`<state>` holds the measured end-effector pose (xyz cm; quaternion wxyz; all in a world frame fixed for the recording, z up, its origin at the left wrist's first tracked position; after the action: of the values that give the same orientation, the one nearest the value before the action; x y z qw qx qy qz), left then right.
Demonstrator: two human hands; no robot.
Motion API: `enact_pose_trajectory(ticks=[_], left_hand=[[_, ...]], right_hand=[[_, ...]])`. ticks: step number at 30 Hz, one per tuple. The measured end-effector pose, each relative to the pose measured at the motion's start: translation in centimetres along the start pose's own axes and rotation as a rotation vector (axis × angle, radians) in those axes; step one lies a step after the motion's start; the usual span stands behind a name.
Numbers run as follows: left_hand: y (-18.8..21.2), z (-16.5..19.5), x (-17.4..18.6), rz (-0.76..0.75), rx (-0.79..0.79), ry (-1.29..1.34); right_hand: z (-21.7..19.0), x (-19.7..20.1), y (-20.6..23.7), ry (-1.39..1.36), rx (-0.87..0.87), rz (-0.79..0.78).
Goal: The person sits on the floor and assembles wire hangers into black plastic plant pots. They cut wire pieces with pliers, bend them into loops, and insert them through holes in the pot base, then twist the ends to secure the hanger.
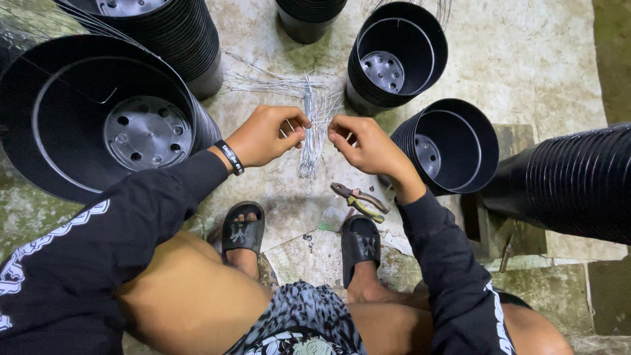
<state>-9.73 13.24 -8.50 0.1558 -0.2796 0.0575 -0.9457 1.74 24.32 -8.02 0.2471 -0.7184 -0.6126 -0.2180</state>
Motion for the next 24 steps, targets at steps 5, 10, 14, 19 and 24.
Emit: enact_pose_trajectory(ticks=[5,10,14,19,24], left_hand=[[0.1,-0.1,-0.2,0.052,0.072,0.111],[0.3,-0.2,-0.8,0.020,0.090,0.191],[0.4,-0.3,-1.3,-0.020,0.086,0.217],[0.5,-0.4,-1.7,-0.104,0.086,0.153],[0.3,0.0,-1.6,-0.100,0.028,0.046]], right_hand=[[0.5,-2.3,-0.3,-0.407,-0.068,-0.070],[1.7,-3.2,-0.5,-0.428,-0.155,0.048],[1.7,-3.4,-0.4,-0.396,-0.120,0.060],[0.9,-2.9,-0.2,-0.154,-0.005,-0.005],[1.4,-2.8,-0.3,-0.158,-0.045,-0.097]])
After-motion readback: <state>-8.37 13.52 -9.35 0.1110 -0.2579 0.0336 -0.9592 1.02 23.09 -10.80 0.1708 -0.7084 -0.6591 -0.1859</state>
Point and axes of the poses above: each hand's wrist, its own y-axis away from the middle knuckle, its own x-axis out of the back of the hand, z = x × y, the point moved 9 cm from there along -y, towards the middle knuckle
